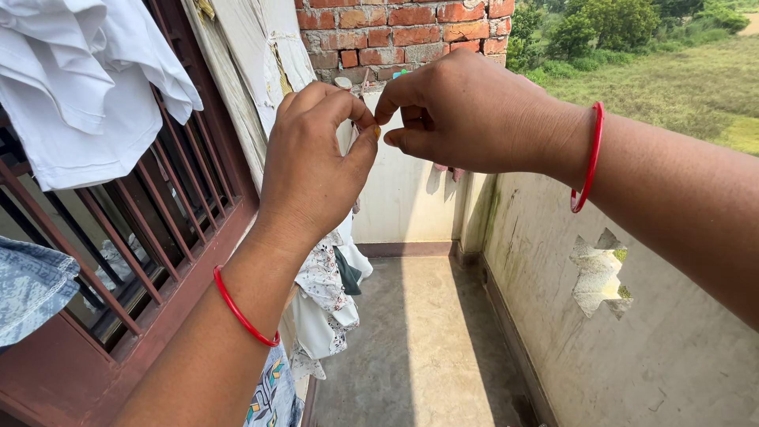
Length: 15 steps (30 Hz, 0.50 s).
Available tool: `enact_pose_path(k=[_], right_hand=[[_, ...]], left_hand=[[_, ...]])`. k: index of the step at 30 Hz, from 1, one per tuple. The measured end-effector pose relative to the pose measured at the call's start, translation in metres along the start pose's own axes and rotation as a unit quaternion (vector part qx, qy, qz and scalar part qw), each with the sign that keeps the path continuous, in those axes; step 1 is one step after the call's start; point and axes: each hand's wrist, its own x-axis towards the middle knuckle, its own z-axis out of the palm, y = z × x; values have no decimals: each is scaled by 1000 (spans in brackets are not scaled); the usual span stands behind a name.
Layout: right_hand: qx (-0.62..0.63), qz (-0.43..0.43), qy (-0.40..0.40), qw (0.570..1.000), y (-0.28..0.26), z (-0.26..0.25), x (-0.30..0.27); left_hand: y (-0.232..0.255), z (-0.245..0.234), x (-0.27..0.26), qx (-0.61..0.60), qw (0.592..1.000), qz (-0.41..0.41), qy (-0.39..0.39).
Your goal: The person retrieves a cloth, pours water from a metal cup onto it, and wipes a flat surface on a balcony. The person repeatedly rubs the surface with the wet cloth to clean it.
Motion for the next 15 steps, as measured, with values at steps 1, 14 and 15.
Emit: enact_pose_path(k=[1, 14, 15], right_hand=[[5, 18, -22, 1000, 3, 3, 4], [22, -76, -29, 996, 6, 59, 67], [28, -84, -25, 996, 6, 62, 71]], left_hand=[[-6, 3, 0, -1, 1000, 5, 3], [-60, -12, -9, 78, 995, -46, -35], [-62, -14, -9, 87, 994, -52, -38]])
